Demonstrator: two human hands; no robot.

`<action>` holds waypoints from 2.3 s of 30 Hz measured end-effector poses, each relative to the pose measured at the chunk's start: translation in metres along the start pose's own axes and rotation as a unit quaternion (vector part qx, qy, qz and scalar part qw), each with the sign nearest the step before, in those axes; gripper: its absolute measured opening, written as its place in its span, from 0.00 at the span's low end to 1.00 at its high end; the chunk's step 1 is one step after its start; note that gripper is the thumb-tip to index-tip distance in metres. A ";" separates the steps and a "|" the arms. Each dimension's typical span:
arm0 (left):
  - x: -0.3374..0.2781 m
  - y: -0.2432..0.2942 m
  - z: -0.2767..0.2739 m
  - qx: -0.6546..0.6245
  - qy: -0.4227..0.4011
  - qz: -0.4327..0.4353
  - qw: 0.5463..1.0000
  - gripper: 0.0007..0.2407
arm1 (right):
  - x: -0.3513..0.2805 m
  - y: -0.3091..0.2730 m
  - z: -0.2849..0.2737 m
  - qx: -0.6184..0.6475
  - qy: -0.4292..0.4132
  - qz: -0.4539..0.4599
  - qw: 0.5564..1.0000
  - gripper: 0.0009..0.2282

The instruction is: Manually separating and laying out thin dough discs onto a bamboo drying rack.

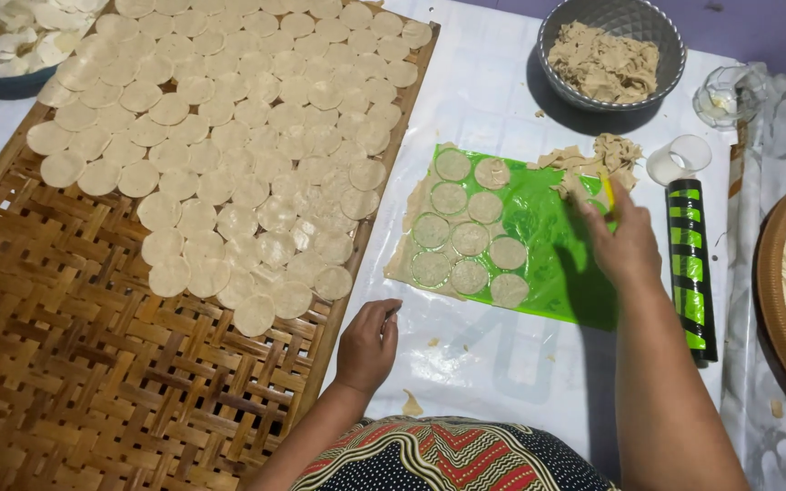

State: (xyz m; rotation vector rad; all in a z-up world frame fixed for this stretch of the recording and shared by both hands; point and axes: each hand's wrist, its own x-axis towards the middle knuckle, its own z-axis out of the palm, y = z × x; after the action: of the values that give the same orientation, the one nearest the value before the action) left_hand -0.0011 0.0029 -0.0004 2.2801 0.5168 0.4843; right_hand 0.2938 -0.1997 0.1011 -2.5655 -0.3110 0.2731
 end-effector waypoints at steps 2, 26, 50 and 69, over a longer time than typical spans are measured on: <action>0.000 -0.001 0.001 0.000 -0.002 -0.002 1.000 0.08 | -0.026 0.022 0.008 -0.039 -0.037 0.020 0.998 0.22; 0.011 0.020 -0.005 -0.067 -0.048 -0.037 0.996 0.09 | -0.154 0.064 0.075 -0.295 -0.008 -0.007 0.955 0.19; 0.084 0.054 0.135 -0.050 -0.161 0.030 0.985 0.04 | -0.130 0.064 0.036 -0.147 -0.146 0.092 0.974 0.19; 0.061 -0.010 -0.018 -0.417 0.041 -0.337 0.843 0.07 | -0.142 0.056 0.051 -0.123 -0.201 0.101 0.967 0.21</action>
State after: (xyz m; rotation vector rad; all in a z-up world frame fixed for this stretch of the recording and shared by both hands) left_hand 0.0395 0.0497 0.0153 1.1408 0.8905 0.3401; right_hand 0.1547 -0.2601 0.0470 -2.7743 -0.2403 0.8882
